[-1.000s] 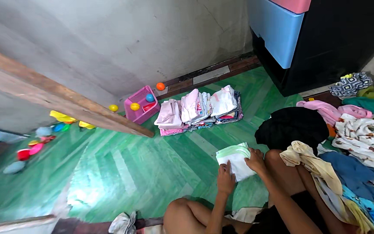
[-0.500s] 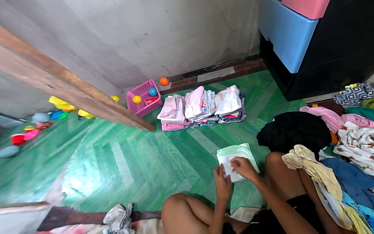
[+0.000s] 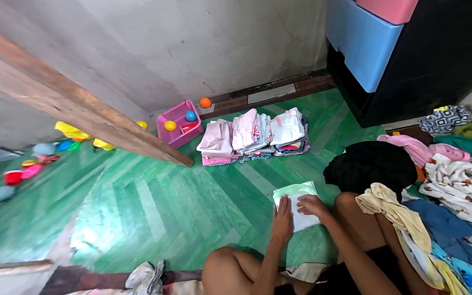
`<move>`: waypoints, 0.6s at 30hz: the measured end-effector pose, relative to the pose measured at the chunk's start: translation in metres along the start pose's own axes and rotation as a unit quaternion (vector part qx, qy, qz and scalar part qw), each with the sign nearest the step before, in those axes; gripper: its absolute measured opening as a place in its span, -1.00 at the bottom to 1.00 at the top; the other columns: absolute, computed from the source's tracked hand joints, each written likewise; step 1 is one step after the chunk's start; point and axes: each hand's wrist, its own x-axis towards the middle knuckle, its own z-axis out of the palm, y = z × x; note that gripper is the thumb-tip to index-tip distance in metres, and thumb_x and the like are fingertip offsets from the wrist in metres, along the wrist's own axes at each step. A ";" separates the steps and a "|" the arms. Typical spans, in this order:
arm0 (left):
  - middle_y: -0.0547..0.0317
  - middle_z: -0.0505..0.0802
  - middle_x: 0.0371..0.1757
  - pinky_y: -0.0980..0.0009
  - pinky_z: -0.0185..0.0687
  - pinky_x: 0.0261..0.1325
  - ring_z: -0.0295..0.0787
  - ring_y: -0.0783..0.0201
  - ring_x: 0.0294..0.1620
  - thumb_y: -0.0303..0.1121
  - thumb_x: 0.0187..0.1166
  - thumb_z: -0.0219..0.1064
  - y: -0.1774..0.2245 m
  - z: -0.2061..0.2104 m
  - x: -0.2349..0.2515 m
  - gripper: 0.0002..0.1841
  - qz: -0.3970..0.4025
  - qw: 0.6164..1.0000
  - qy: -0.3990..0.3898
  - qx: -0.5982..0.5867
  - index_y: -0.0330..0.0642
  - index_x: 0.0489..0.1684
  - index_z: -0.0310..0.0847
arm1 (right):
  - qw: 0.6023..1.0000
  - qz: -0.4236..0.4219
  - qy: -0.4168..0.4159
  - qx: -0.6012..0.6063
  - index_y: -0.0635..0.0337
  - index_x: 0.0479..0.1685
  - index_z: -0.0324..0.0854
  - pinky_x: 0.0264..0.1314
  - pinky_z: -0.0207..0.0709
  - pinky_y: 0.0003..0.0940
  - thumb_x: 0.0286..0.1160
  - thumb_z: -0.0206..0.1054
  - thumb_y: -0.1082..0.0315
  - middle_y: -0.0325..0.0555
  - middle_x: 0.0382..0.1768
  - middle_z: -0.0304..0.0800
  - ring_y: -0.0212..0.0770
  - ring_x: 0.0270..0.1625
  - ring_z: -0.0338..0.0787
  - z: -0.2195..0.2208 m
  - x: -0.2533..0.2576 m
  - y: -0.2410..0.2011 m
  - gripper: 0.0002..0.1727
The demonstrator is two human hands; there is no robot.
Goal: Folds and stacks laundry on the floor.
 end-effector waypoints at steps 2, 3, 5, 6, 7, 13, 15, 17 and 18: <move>-0.09 0.10 0.90 -0.33 -0.36 0.81 -0.14 -0.08 0.92 -0.17 0.83 -0.02 0.002 0.005 0.009 -0.37 -0.021 0.998 -0.036 0.054 -0.24 0.86 0.09 | 1.000 -0.004 0.004 -0.028 0.31 0.52 0.49 0.13 0.68 -0.07 0.73 0.19 0.46 0.21 0.22 0.78 0.03 0.07 0.85 0.002 0.005 0.005 -0.58; -0.12 0.06 0.91 -0.41 -0.40 0.78 -0.16 -0.11 0.92 -0.07 0.83 -0.05 0.002 0.010 0.010 -0.34 -0.025 0.996 -0.031 0.076 -0.19 0.88 0.06 | 1.000 -0.003 0.003 -0.029 0.28 0.54 0.49 0.11 0.68 -0.07 0.74 0.19 0.46 0.19 0.22 0.79 0.02 0.06 0.86 0.002 0.005 0.003 -0.58; -0.21 0.09 0.89 -0.52 -0.41 0.71 -0.10 -0.22 0.90 0.11 0.76 -0.08 0.000 0.022 0.007 -0.28 -0.017 0.994 0.010 0.106 -0.06 0.87 0.13 | 1.000 0.011 -0.018 -0.015 0.24 0.56 0.49 0.10 0.69 -0.06 0.80 0.12 0.42 0.15 0.23 0.80 0.01 0.05 0.86 0.000 0.005 -0.003 -0.59; -0.26 0.14 0.86 -0.57 -0.37 0.68 -0.04 -0.28 0.87 0.21 0.72 -0.09 -0.001 0.027 0.006 -0.24 -0.006 0.992 0.039 0.119 -0.04 0.85 0.20 | 0.999 0.019 -0.029 0.000 0.23 0.56 0.48 0.12 0.69 -0.05 0.82 0.09 0.40 0.14 0.24 0.79 0.01 0.07 0.85 -0.001 0.006 -0.005 -0.59; -0.29 0.17 0.85 -0.59 -0.35 0.66 -0.01 -0.31 0.86 0.31 0.67 -0.11 -0.003 0.030 0.005 -0.17 0.000 0.990 0.057 0.132 -0.03 0.84 0.22 | 0.999 0.018 -0.028 0.021 0.23 0.56 0.48 0.12 0.68 -0.05 0.83 0.07 0.40 0.14 0.25 0.78 0.01 0.08 0.85 -0.002 0.009 -0.005 -0.59; -0.26 0.18 0.85 -0.64 -0.35 0.61 -0.04 -0.30 0.87 0.58 0.43 -0.09 -0.001 0.030 0.007 0.01 -0.014 0.985 0.067 0.157 0.12 0.84 0.24 | 0.973 -0.194 0.124 0.002 0.36 0.54 0.49 0.26 0.71 -0.02 0.67 0.10 0.60 0.23 0.43 0.67 0.07 0.29 0.81 -0.016 0.032 0.002 -0.54; -0.23 0.12 0.88 -0.63 -0.40 0.62 -0.13 -0.26 0.90 0.61 0.39 -0.06 -0.001 0.027 0.007 0.04 -0.028 0.989 0.039 0.140 0.14 0.87 0.17 | 0.945 -0.210 0.185 -0.167 0.31 0.51 0.56 0.50 0.56 -0.03 0.60 0.27 0.49 0.24 0.44 0.66 0.11 0.41 0.72 -0.020 0.024 -0.001 -0.53; -0.20 0.03 0.90 -0.61 -0.45 0.66 -0.22 -0.23 0.92 0.59 0.39 0.02 0.001 0.021 0.008 0.05 -0.041 0.993 0.006 0.107 0.15 0.89 0.11 | 0.921 -0.160 0.207 -0.288 0.31 0.62 0.45 0.71 0.24 0.17 0.47 0.47 0.24 0.36 0.53 0.51 0.32 0.63 0.43 -0.021 0.009 -0.003 -0.31; -0.21 0.01 0.91 -0.59 -0.46 0.67 -0.26 -0.22 0.92 0.56 0.41 0.05 0.001 0.018 0.007 0.04 -0.042 0.995 -0.008 0.086 0.13 0.90 0.09 | 0.918 -0.122 0.204 -0.317 0.33 0.68 0.36 0.74 0.16 0.22 0.39 0.54 0.18 0.42 0.58 0.42 0.38 0.68 0.33 -0.020 0.004 -0.002 -0.18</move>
